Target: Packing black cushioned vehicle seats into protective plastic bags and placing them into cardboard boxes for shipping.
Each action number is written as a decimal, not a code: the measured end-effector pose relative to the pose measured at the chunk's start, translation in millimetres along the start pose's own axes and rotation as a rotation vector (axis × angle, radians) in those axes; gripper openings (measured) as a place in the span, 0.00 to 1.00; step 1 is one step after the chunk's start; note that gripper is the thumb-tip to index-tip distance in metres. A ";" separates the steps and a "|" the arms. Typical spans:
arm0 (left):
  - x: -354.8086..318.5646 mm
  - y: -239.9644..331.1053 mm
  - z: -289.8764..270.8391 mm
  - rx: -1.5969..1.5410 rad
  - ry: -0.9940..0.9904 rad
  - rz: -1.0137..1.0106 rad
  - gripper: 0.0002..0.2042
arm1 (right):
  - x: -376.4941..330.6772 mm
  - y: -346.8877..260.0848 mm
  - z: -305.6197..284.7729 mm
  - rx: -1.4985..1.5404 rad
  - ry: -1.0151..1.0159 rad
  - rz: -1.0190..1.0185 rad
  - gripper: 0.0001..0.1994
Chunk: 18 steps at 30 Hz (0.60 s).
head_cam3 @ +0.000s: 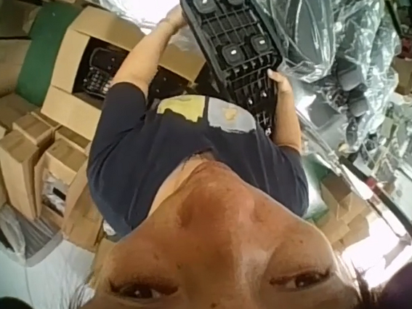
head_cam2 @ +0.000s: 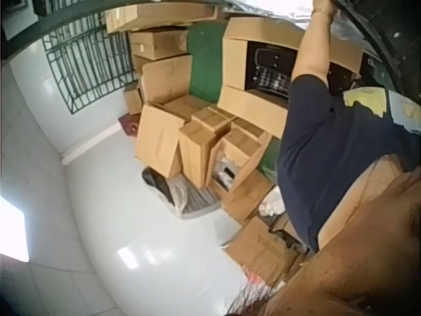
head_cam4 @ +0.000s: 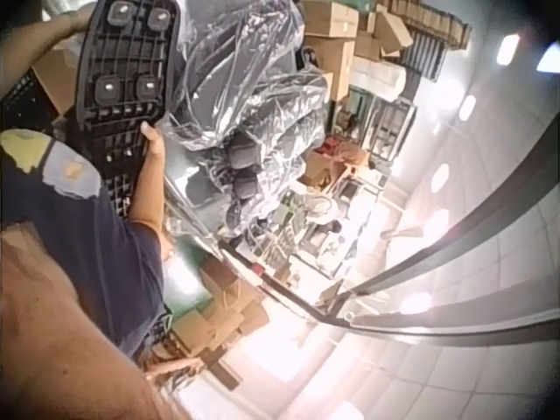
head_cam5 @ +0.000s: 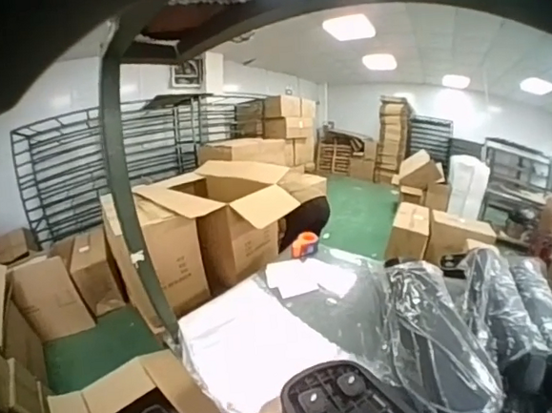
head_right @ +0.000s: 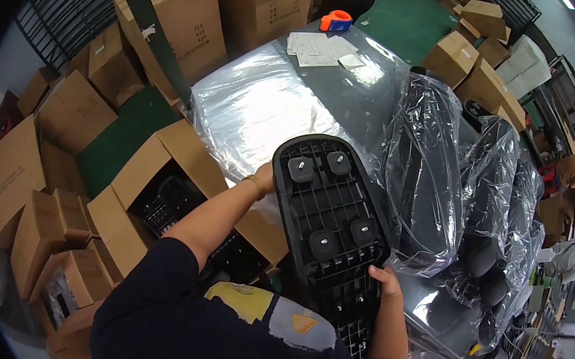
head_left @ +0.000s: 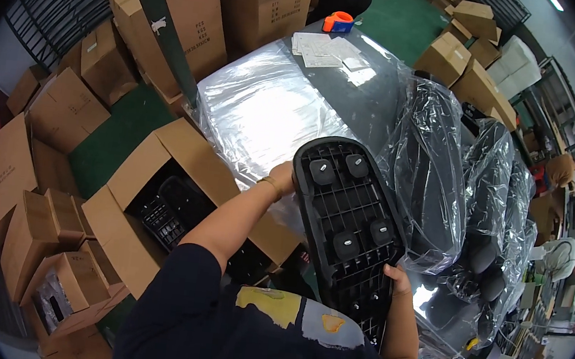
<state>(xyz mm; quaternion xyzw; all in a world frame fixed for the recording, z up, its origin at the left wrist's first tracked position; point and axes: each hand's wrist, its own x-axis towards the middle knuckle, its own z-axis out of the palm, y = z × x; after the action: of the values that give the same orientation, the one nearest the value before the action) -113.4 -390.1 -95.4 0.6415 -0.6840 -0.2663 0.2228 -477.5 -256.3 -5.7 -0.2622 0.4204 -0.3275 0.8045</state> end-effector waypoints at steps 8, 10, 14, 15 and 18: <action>26.2 -15.3 -98.1 -1.315 0.179 -0.484 0.09 | 3.6 -10.9 40.4 -0.132 0.005 -0.084 0.37; 14.2 -20.9 -115.0 -1.285 0.182 -0.502 0.08 | 6.3 -14.0 47.8 -0.187 0.016 -0.067 0.36; 3.3 -31.9 -120.0 -1.276 0.140 -0.464 0.07 | 15.6 -12.0 67.2 -0.180 0.029 -0.096 0.34; 2.0 -35.2 -119.0 -1.288 0.122 -0.442 0.09 | 19.0 -13.0 74.6 -0.186 0.029 -0.101 0.34; 2.7 -34.3 -115.0 -1.360 0.184 -0.413 0.13 | 34.6 -21.1 84.7 -0.224 0.040 -0.169 0.32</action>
<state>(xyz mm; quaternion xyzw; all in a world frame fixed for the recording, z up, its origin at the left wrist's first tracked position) -13.2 -403.1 -30.5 0.4968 -0.2096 -0.6152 0.5752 -397.2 -283.4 34.6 -0.3781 0.4465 -0.3501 0.7315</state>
